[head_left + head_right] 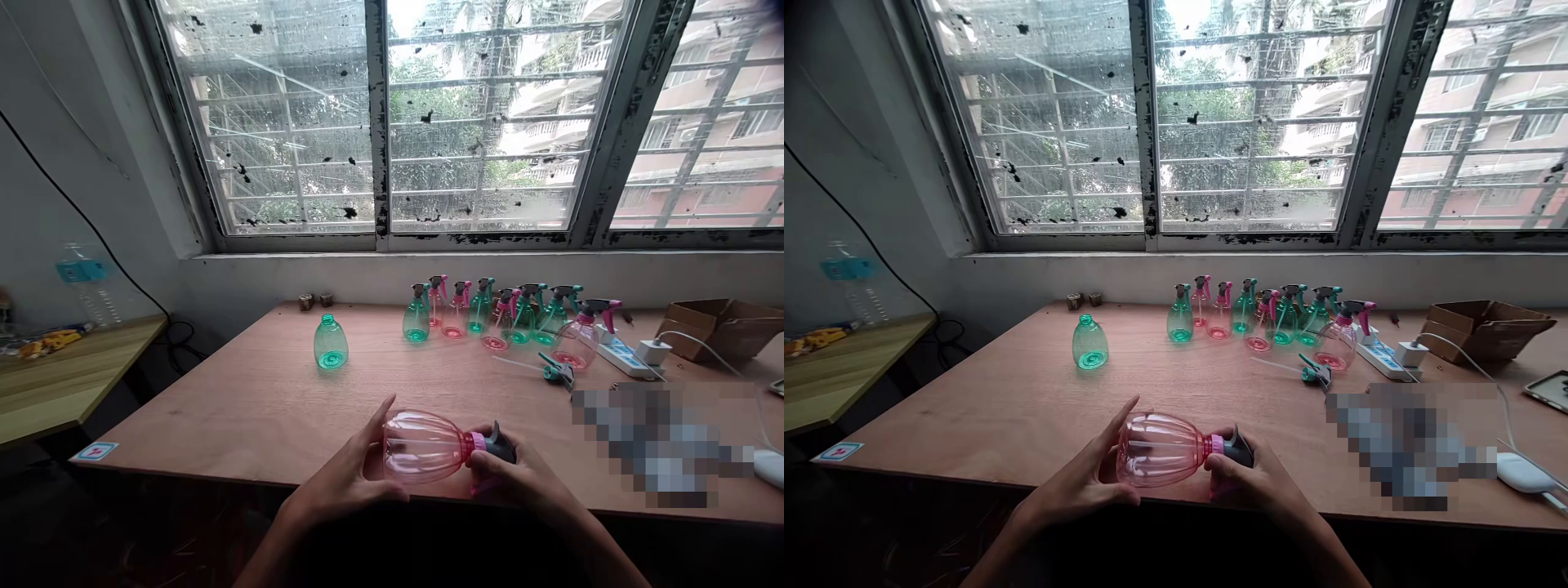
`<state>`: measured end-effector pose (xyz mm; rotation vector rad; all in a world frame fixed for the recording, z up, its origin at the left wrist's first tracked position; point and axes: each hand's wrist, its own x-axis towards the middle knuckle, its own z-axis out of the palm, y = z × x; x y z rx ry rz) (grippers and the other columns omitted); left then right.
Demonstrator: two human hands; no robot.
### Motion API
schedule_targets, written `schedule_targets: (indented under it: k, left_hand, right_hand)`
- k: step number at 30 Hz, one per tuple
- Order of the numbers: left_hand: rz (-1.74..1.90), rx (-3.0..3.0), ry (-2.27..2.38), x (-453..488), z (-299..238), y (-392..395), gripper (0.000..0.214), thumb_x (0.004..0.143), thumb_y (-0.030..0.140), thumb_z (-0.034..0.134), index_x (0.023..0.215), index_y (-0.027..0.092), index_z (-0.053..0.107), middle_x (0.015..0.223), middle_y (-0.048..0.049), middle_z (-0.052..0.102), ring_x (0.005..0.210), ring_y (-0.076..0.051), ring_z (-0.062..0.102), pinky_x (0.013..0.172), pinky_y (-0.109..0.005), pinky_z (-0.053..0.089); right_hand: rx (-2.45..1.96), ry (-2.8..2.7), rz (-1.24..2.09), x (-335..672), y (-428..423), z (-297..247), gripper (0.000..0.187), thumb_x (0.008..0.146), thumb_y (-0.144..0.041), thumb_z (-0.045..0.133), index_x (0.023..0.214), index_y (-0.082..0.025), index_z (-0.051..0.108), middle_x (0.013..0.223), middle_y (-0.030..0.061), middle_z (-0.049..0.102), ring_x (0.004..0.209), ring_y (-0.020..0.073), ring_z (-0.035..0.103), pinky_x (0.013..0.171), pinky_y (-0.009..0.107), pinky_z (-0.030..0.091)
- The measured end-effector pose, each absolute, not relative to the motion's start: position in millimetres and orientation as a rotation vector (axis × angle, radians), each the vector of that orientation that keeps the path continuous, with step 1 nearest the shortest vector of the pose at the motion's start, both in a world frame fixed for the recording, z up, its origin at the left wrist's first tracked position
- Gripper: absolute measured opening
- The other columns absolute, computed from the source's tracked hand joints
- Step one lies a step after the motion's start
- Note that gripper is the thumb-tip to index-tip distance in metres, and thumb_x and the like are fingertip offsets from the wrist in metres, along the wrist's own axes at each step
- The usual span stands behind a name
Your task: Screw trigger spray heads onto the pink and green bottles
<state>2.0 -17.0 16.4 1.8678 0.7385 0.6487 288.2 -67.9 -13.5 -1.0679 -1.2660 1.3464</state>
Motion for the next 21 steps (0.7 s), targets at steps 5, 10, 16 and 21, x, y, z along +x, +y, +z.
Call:
schedule_targets:
  k: [5, 10, 16, 21]
  left_hand:
    - [0.676, 1.941, 0.763, 2.6, 15.3, -18.1, 0.107, 0.079, 0.020, 0.079, 0.156, 0.035, 0.007, 0.155, -0.0077, 0.040, 0.139, -0.028, 0.043, 0.119, -0.048, 0.030]
    - [0.669, 1.899, 0.782, 3.2, 21.1, -19.5, 0.100, 0.080, 0.025, 0.078, 0.156, 0.035, 0.014, 0.149, -0.0080, 0.046, 0.132, -0.029, 0.050, 0.115, -0.048, 0.037]
    - [0.692, 1.824, 0.768, 3.1, 18.4, -17.7, 0.095, 0.081, 0.024, 0.077, 0.154, 0.035, 0.017, 0.142, -0.0081, 0.050, 0.124, -0.027, 0.057, 0.112, -0.047, 0.040]
    - [0.714, 1.787, 0.757, 2.3, 13.5, -18.0, 0.095, 0.081, 0.026, 0.077, 0.154, 0.034, 0.017, 0.124, -0.0067, 0.057, 0.119, -0.027, 0.058, 0.108, -0.048, 0.044]
  right_hand:
    - [-1.030, -1.237, 1.339, 288.7, -66.5, -16.1, 0.042, 0.078, -0.053, 0.076, 0.092, -0.016, 0.064, 0.076, 0.0034, 0.072, 0.065, 0.0190, 0.067, 0.058, 0.030, 0.057]
    - [-1.024, -1.259, 1.391, 288.7, -69.9, -13.0, 0.063, 0.076, -0.046, 0.081, 0.124, -0.021, 0.049, 0.074, 0.0002, 0.071, 0.065, 0.0204, 0.069, 0.064, 0.034, 0.059]
    - [-1.041, -1.289, 1.346, 286.4, -71.5, -8.9, 0.047, 0.077, -0.045, 0.080, 0.108, -0.022, 0.054, 0.074, -0.0006, 0.073, 0.065, 0.0191, 0.069, 0.063, 0.032, 0.059]
    - [-1.042, -1.313, 1.303, 285.3, -71.3, -7.3, 0.042, 0.080, -0.049, 0.076, 0.106, -0.021, 0.058, 0.075, 0.0015, 0.075, 0.063, 0.0176, 0.068, 0.059, 0.028, 0.057]
